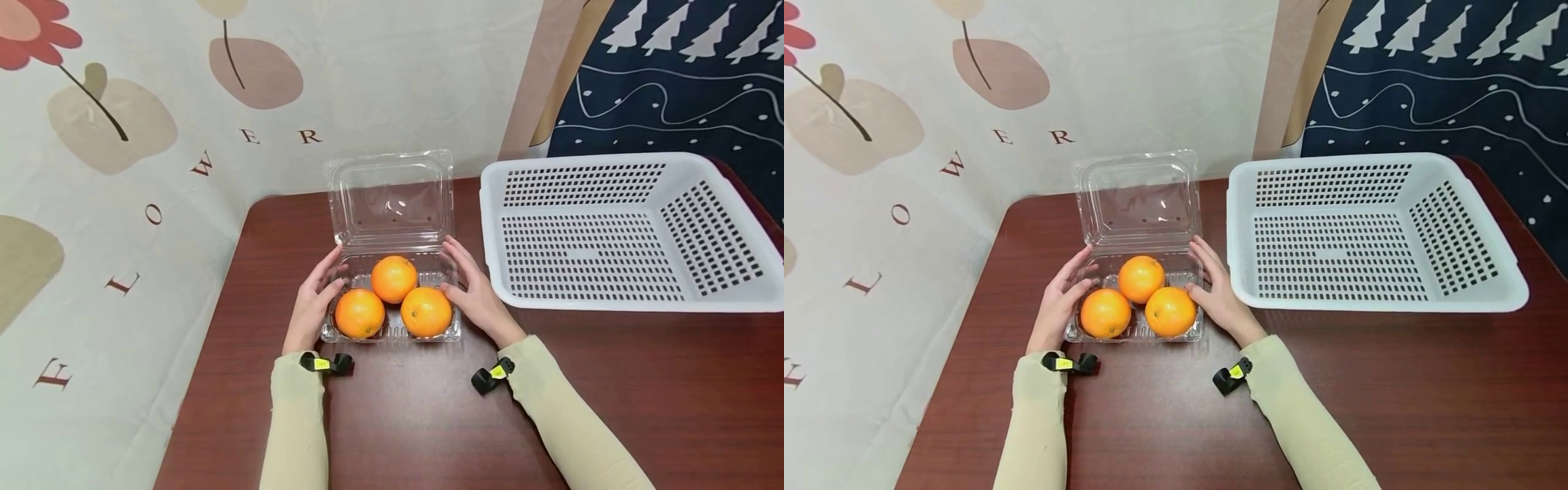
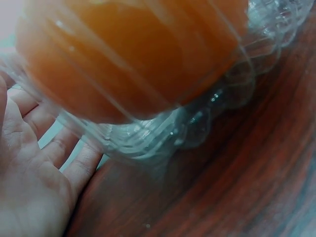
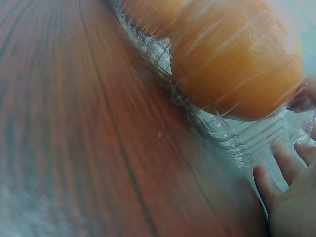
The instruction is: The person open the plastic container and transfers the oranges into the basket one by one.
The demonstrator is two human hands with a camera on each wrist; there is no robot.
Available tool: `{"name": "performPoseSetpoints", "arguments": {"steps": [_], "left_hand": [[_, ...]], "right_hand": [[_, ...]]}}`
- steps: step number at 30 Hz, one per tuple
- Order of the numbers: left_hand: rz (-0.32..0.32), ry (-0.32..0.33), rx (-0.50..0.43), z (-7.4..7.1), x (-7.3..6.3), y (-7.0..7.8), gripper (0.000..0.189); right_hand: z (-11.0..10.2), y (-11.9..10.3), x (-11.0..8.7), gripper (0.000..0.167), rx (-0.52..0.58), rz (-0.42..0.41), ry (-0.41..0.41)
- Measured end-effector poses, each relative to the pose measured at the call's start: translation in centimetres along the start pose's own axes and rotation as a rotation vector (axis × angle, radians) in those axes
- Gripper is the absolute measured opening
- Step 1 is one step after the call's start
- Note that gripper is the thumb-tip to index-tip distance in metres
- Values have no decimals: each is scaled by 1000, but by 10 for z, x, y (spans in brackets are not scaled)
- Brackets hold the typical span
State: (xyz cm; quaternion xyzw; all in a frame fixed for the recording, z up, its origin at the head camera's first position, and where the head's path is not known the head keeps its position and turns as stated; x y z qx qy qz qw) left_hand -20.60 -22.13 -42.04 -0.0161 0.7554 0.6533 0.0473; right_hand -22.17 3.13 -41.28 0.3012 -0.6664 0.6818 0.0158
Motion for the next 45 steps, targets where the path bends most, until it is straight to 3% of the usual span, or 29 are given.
{"name": "performPoseSetpoints", "arguments": {"steps": [45], "left_hand": [[75, -10, -47, 0, 1, 4, 51]], "right_hand": [[0, -1, 0, 65, 4, -2, 0]]}}
Point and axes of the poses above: each hand's wrist, its own x-axis towards the middle knuckle, its own z-axis out of the palm, y = z × x, the point moved 8 cm from there along x, towards the middle knuckle, and after that the axes turned 9 degrees about -z, right-handed, at the moved point
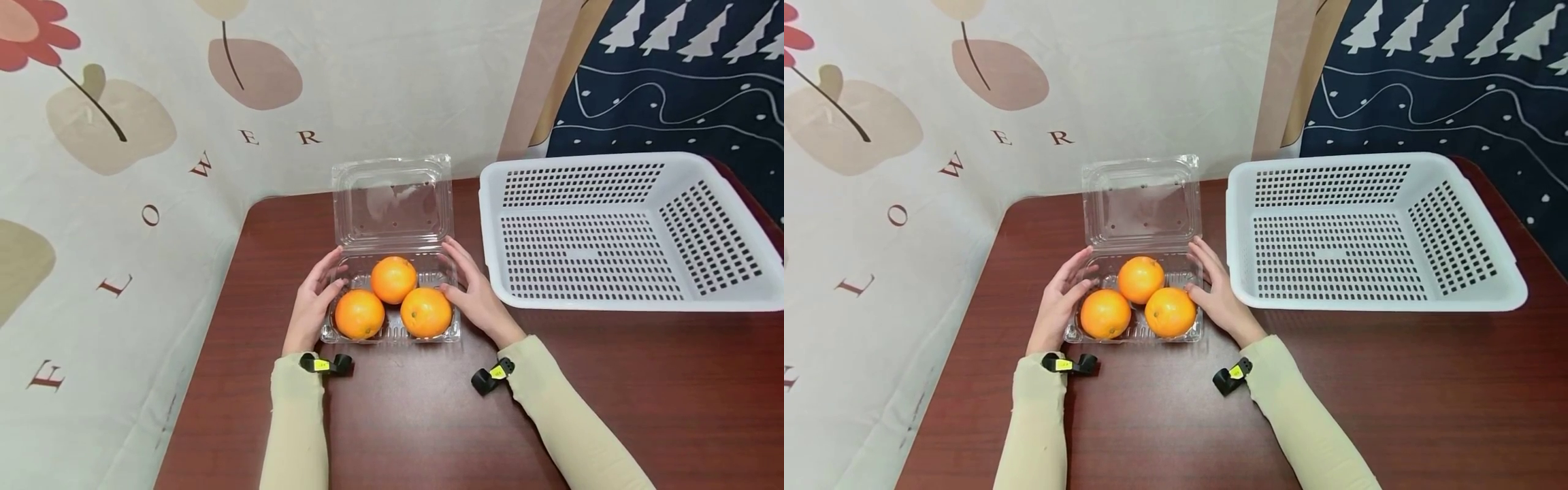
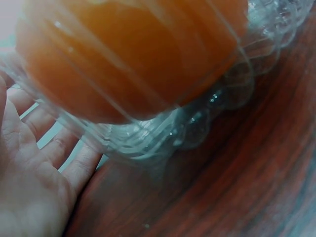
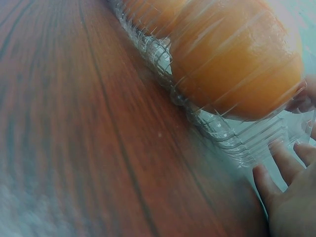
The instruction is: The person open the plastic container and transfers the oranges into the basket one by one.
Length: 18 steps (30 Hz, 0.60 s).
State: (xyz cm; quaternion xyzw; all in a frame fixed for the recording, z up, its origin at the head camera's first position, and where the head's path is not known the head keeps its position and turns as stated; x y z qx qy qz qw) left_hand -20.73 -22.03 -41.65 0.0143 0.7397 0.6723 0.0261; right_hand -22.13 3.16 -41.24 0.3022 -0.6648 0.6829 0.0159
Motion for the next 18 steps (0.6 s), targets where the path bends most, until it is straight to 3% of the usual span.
{"name": "performPoseSetpoints", "arguments": {"steps": [18], "left_hand": [[-2, 21, 33, -1, -1, 1, 52]], "right_hand": [[0, 2, -1, 66, -2, 18, 1]]}}
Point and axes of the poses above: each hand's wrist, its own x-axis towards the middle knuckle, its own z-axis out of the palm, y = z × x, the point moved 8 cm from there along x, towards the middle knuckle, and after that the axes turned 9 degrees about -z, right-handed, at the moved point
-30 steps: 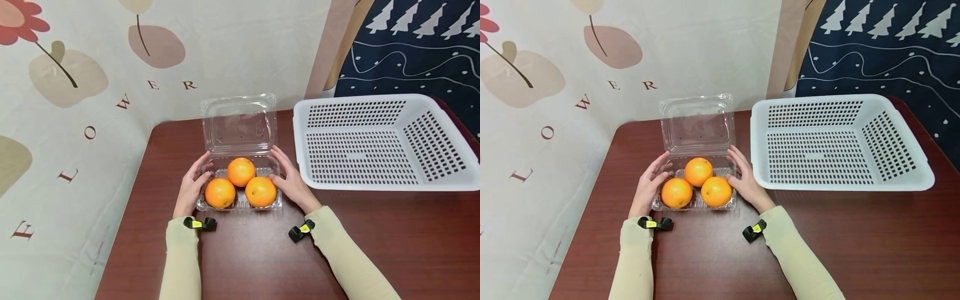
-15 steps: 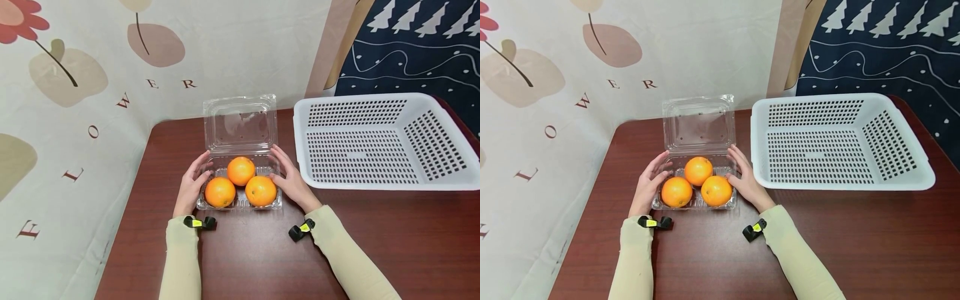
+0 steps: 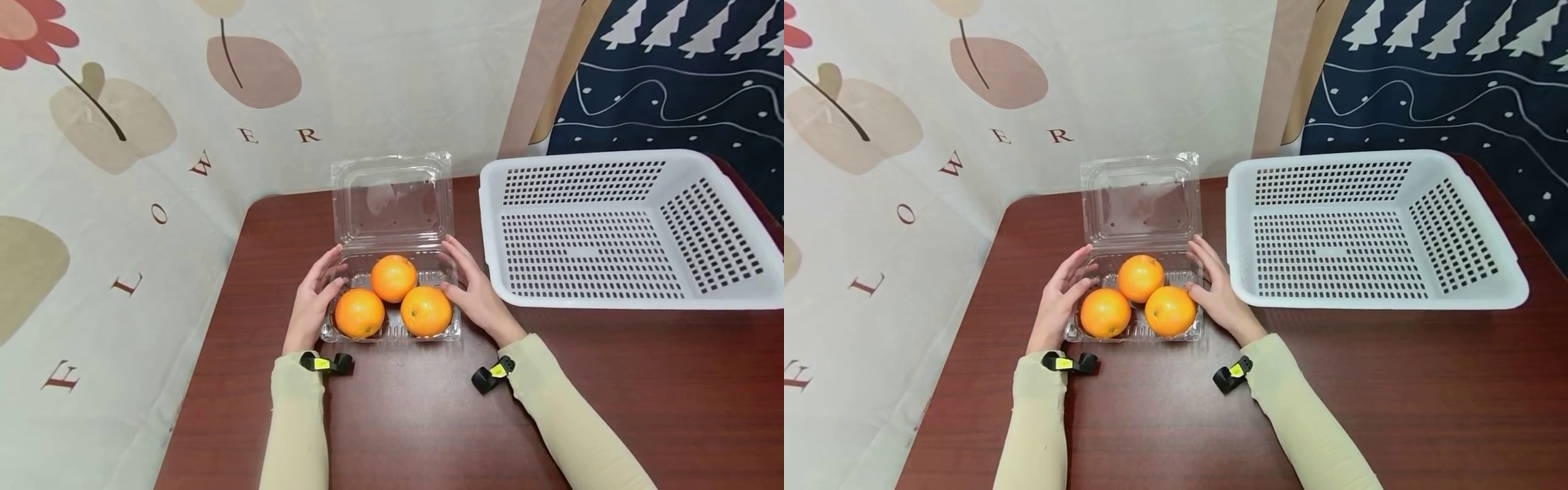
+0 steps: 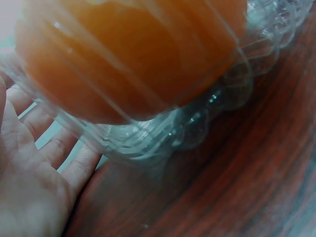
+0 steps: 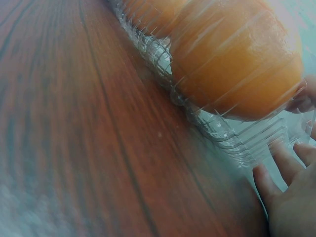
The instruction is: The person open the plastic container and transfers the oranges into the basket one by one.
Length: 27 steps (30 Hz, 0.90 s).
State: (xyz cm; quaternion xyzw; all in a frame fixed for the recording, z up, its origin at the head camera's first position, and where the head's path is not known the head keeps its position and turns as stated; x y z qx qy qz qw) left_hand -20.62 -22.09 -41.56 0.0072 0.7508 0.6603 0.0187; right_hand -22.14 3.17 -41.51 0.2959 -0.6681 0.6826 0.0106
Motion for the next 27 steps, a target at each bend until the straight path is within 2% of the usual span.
{"name": "performPoseSetpoints", "arguments": {"steps": [27], "left_hand": [[-8, -11, -13, 0, 1, -2, 51]], "right_hand": [[0, -1, 1, 65, -2, -7, 2]]}}
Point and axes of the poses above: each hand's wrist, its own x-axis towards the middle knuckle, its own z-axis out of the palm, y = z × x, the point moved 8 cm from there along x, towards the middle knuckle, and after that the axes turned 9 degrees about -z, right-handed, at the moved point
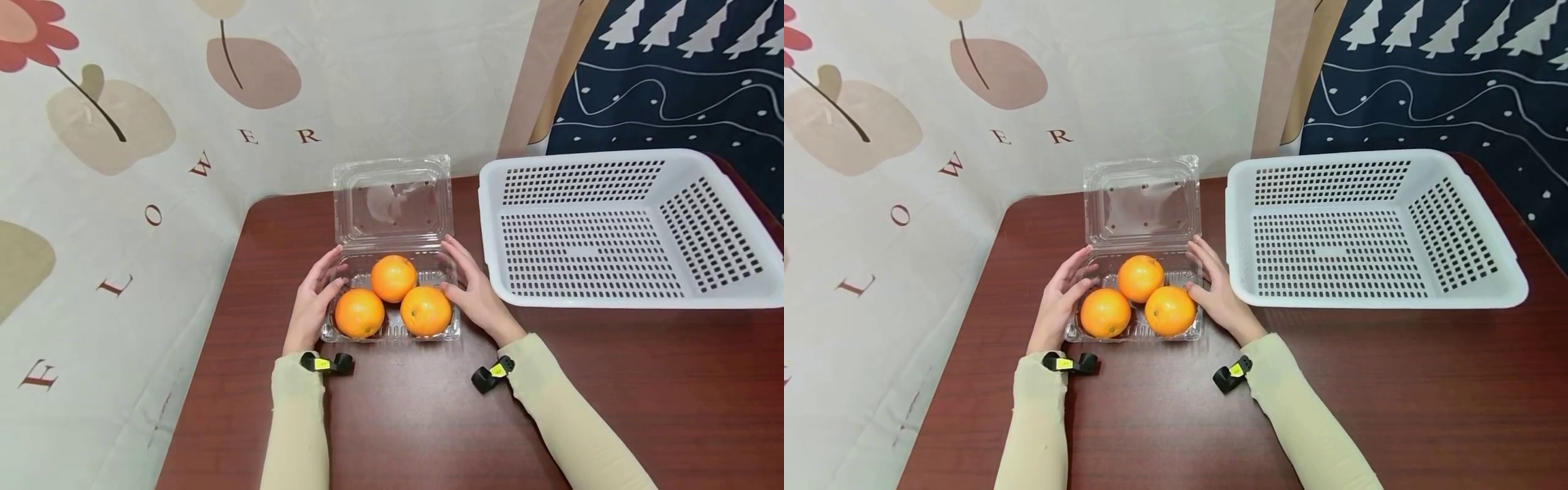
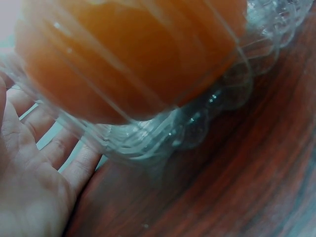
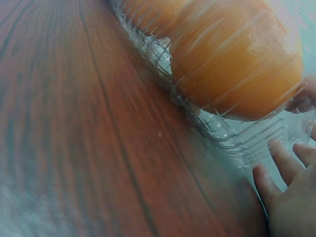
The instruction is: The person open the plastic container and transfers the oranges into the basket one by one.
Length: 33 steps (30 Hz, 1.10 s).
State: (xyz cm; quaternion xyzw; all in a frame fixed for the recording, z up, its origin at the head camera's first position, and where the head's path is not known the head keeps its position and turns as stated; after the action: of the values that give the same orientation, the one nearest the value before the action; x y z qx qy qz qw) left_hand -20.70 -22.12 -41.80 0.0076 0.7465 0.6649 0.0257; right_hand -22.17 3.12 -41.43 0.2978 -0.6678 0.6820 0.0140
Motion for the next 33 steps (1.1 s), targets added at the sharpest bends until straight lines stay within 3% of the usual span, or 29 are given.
{"name": "performPoseSetpoints", "arguments": {"steps": [19, 33], "left_hand": [[-5, 9, -5, 0, 2, 0, 51], [-30, 16, 12, 0, 1, 0, 50]], "right_hand": [[0, -3, 2, 63, 13, -23, 1], [-1, 1, 0, 63, -19, 22, 13]]}}
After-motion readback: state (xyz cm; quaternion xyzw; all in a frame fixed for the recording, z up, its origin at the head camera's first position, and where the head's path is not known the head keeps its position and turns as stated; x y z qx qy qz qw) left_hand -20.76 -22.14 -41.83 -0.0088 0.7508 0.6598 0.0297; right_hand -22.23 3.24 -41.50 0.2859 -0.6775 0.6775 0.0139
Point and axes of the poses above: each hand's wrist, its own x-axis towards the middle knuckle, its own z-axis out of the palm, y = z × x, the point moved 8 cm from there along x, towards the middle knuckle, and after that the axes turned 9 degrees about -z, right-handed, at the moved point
